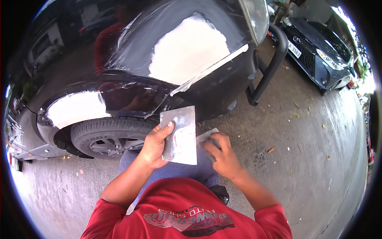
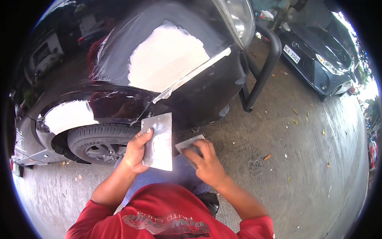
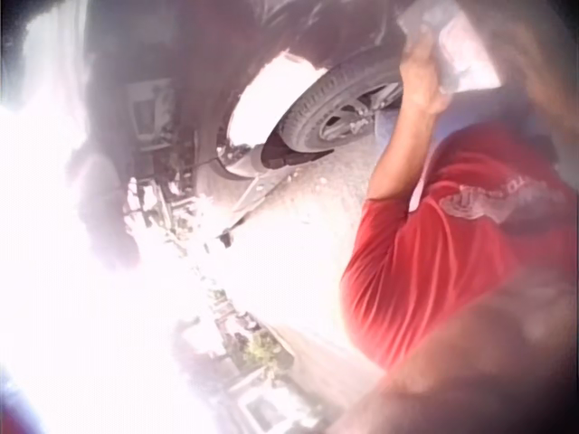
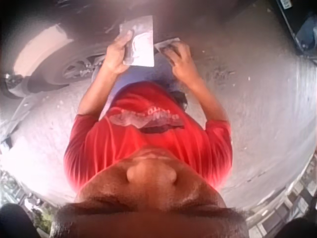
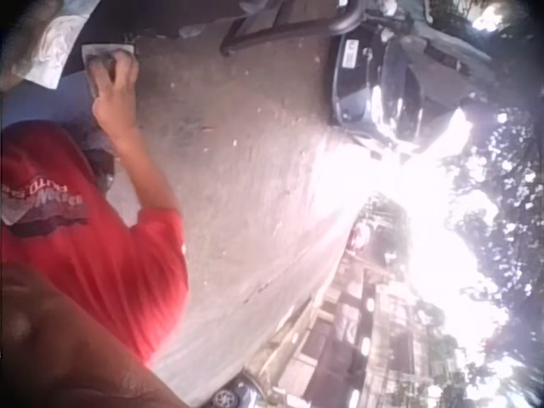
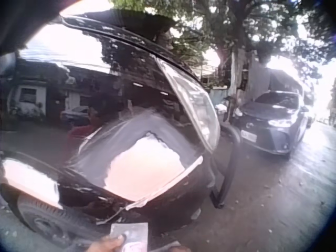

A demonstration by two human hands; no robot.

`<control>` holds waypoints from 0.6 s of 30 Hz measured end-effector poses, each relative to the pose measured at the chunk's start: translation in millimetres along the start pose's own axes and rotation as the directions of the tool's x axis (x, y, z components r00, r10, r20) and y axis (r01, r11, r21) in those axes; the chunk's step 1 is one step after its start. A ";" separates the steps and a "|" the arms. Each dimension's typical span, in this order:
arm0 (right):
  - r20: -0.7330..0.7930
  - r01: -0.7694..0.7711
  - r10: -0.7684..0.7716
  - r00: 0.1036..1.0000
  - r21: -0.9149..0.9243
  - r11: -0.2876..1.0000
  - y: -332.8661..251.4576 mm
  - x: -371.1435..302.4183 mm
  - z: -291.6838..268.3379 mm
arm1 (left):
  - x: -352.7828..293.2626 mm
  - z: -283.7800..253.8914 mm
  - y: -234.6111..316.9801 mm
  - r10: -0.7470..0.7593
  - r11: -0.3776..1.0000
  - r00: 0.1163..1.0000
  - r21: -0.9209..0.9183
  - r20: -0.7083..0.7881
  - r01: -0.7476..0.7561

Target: The person removes tape from a car fender, mixes putty between two metal spreaders, and applies the putty onto the car fender using a spreader.

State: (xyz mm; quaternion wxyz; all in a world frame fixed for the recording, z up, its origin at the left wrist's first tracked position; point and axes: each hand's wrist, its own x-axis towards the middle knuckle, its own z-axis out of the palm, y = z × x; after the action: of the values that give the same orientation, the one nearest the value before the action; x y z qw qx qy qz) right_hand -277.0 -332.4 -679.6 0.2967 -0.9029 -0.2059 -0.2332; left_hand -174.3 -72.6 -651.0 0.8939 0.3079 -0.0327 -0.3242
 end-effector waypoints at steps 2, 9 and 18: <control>0.078 -0.137 0.141 0.987 -0.050 0.989 1.0 -0.5 -14.8 | 0.1 3.7 4.5 0.026 0.995 0.999 0.094 -0.042 -0.022; 0.268 0.226 -0.145 0.952 -0.303 0.926 -56.1 82.5 -78.0 | 1.4 11.1 -2.0 0.031 0.971 0.980 0.240 -0.199 0.018; 0.439 0.320 -0.174 0.882 -0.285 0.904 -58.4 84.4 -64.4 | 2.5 11.3 2.9 0.086 0.989 0.982 0.132 -0.166 -0.064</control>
State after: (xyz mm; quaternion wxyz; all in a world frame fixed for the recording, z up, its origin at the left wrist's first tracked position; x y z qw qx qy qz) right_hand -258.0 -310.2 -562.0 0.0504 -0.9350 -0.3330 -0.1111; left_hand -173.7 -78.4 -640.6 0.8838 0.3888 0.0121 -0.2600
